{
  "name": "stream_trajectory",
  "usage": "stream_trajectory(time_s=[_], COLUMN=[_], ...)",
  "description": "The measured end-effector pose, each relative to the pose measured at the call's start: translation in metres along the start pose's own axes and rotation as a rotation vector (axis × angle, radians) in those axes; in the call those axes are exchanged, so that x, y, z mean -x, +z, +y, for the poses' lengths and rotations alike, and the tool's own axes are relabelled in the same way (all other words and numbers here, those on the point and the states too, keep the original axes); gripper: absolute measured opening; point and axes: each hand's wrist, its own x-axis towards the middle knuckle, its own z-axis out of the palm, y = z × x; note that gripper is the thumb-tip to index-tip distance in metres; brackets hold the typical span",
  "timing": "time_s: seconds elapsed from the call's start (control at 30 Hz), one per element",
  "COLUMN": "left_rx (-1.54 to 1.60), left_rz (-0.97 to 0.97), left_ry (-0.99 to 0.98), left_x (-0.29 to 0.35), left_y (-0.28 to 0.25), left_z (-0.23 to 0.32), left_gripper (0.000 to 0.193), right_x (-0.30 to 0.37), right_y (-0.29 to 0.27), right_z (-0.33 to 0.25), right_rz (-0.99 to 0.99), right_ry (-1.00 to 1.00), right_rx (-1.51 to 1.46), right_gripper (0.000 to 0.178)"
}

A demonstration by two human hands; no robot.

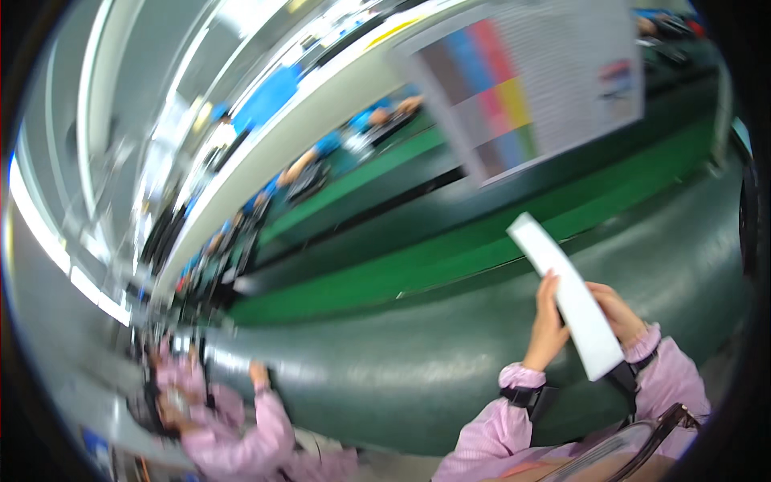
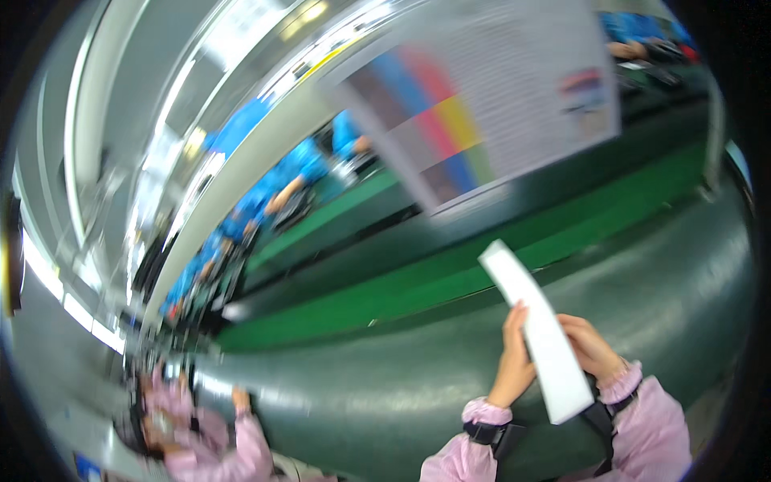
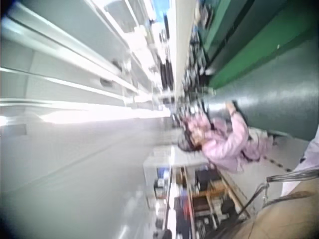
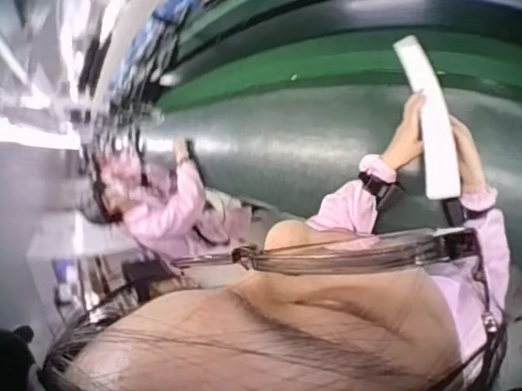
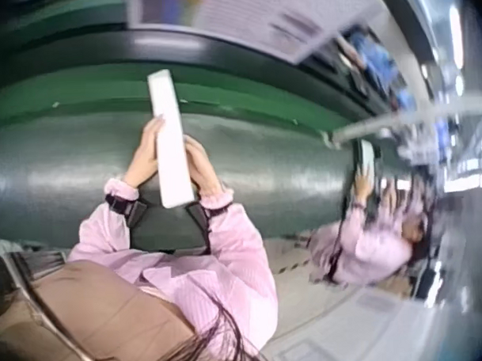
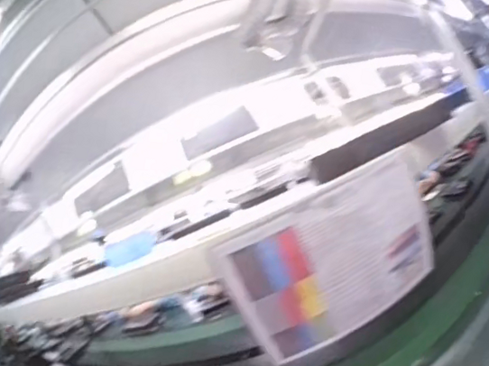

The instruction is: The worker is testing electronic tablets on an assembly line, checking screen colors and functional data.

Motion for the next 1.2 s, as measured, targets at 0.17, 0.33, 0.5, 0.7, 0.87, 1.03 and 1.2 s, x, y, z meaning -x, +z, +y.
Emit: stream_trajectory(time_s=[0.17,0.33,0.5,0.7,0.87,1.03,1.2], left_rx=[0.073,0.091,0.106,0.051,0.138,0.1,0.151], left_rz=[0.041,-0.041,0.003,0.001,-0.028,-0.139,-0.128], left_ry=[-0.023,0.011,0.023,0.028,-0.03,-0.069,-0.131], left_x=[0.005,0.007,0.006,0.005,0.005,0.003,0.002], left_y=[-0.002,-0.004,-0.001,-0.005,-0.008,-0.009,-0.012], left_z=[0.01,0.001,-0.001,0.003,0.009,0.011,0.012], left_gripper=[0.08,0.069,0.069,0.07,0.074,0.076,0.076], right_x=[0.014,0.006,0.005,0.006,0.005,0.002,0.002], right_y=[0.026,0.021,0.011,0.017,0.009,0.001,0.003], right_z=[-0.009,0.002,0.007,0.002,0.0,0.002,0.0], right_rz=[0.113,0.084,0.167,0.145,0.062,0.027,0.043], right_ry=[0.03,-0.13,-0.129,-0.063,0.03,-0.019,0.015], right_rx=[0.173,0.498,0.441,0.388,0.143,0.074,0.094], right_gripper=[0.027,0.029,0.029,0.029,0.03,0.031,0.029])
